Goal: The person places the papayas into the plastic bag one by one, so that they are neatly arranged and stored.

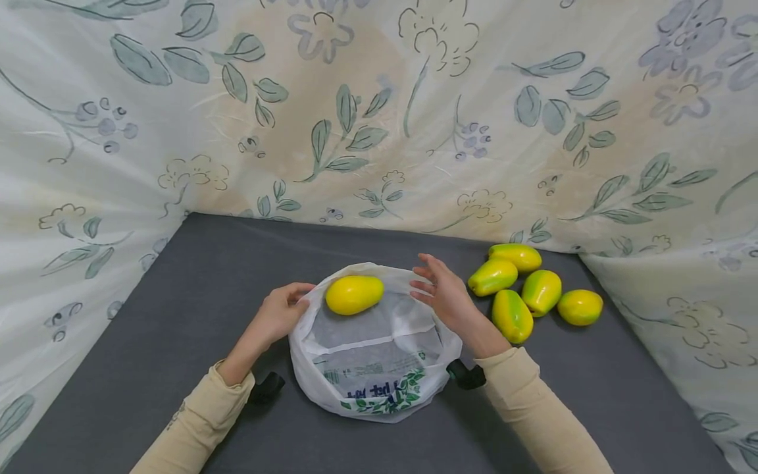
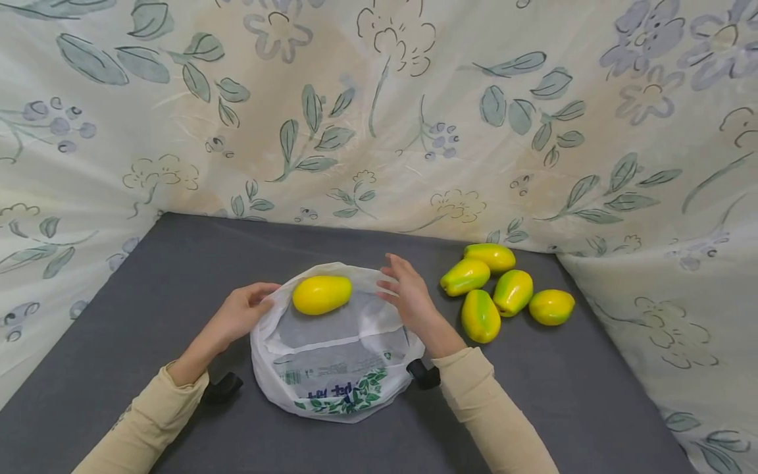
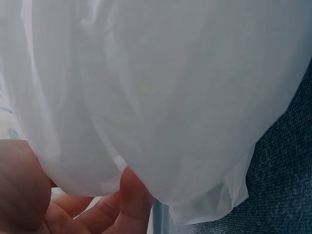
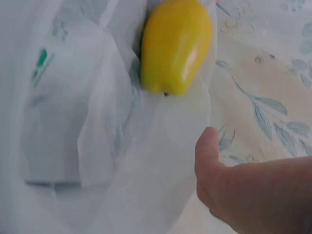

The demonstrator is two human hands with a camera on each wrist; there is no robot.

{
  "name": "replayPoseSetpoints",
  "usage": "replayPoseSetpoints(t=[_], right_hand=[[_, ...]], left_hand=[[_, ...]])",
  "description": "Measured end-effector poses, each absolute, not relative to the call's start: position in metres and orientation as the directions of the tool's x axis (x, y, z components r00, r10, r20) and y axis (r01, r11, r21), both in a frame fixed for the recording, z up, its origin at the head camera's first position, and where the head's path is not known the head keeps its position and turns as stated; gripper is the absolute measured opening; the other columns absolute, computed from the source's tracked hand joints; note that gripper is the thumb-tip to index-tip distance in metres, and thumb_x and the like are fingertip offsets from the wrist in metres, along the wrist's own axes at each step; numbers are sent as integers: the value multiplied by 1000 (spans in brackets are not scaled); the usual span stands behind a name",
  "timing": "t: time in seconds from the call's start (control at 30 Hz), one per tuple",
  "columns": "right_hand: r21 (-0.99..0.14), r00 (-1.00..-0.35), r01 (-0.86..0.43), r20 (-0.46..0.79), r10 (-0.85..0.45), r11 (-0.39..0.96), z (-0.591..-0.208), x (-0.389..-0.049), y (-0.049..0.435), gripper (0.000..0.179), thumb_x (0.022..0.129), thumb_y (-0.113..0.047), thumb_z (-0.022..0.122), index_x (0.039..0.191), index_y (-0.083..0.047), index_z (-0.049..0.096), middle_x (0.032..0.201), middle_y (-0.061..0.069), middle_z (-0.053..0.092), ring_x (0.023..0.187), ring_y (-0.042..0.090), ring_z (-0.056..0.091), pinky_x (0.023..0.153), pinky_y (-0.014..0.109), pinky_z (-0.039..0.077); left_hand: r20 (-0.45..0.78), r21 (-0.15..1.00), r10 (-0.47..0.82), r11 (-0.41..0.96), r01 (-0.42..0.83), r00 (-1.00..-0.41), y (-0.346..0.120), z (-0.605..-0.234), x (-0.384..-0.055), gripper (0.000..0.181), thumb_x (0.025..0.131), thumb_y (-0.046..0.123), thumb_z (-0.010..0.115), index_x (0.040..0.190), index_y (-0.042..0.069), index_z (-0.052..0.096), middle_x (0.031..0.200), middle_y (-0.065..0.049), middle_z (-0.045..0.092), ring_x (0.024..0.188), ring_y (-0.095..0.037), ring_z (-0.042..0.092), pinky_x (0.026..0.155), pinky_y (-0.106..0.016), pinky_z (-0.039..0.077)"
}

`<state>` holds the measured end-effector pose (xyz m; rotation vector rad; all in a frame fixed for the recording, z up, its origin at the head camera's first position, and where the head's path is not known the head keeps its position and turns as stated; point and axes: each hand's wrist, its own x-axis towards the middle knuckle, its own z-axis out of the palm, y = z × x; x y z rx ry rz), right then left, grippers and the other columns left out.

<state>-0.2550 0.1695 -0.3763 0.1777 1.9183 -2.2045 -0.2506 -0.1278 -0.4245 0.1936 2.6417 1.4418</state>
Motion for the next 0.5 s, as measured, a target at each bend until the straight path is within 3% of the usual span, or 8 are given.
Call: replayPoseSetpoints(t=[0.27,0.5], right_hand=[[-952,-979,196,-178,-97,-236,-365,-252,201,55,106,-36,22,153,-9,15,147,20,28,130,36,32,106,42,30],[-951,-981,187,-169,-92,-246,-357,-242,232,61,101,-48,32,150,-12,24,133,10,40,117,24,45,100,34,38]], left_hand=[[-48,852,186,520,57,-981,-131,-422,-248,35,97,6,51,131,2,55,111,-17,62,98,-31,60,77,-40,50],[-57,855,189,517,50,-980,-131,-422,-249,35,97,6,50,131,2,54,113,-19,61,99,-32,60,77,-40,50]])
